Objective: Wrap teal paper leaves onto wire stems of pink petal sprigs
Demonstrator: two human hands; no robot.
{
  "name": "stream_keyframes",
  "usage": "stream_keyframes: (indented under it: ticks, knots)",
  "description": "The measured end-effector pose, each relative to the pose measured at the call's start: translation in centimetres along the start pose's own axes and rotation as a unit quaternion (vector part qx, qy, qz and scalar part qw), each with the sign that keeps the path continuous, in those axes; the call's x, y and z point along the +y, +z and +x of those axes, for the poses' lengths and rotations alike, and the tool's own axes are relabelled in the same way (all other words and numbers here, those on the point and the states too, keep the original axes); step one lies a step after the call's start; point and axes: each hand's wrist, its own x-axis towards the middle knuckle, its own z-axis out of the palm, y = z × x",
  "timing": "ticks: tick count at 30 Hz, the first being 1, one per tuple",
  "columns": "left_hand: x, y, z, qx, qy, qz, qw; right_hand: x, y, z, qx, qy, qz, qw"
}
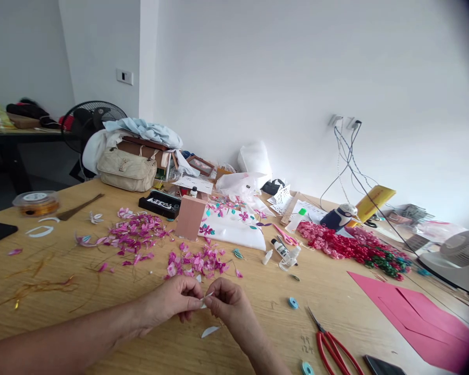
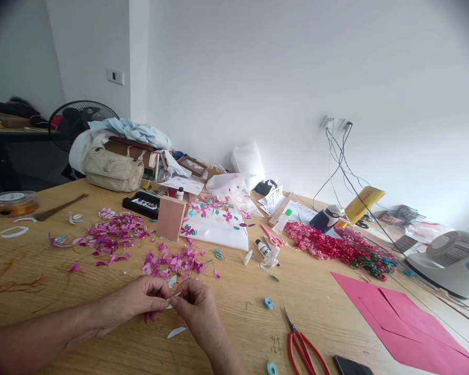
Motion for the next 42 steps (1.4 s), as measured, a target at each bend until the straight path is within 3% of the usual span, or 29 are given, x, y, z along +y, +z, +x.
stream_keyframes:
  ticks: [13, 20, 30, 37, 42]
  knots:
    - [-2.1, -0.5, 0.9, -0.029, 0.018, 0.095, 0.995, 1.0, 0.0, -0.1, -0.028, -0.019, -0.070, 0.997]
    - [-2.0, -0.5, 1.0, -0.004, 0.056, 0.199, 0.978, 0.6, 0.0, -0.5, -0.033, -0.018, -0.159, 0.987]
    - [-2.9, -0.4, 1.3, 0.031, 0.117, 0.235, 0.964, -0.2, 0.0, -0.9, -0.019, -0.086, -0.255, 0.963]
    - [-3.0, -0.4, 0.7, 0.049, 0.213, 0.298, 0.929, -0.4, 0.0, -1.1, -0.006, -0.084, -0.265, 0.961]
    - [-3.1, -0.6, 0.5, 0.068, 0.213, 0.297, 0.928, -0.4, 0.0, -1.1, -0.006, -0.078, -0.257, 0.963]
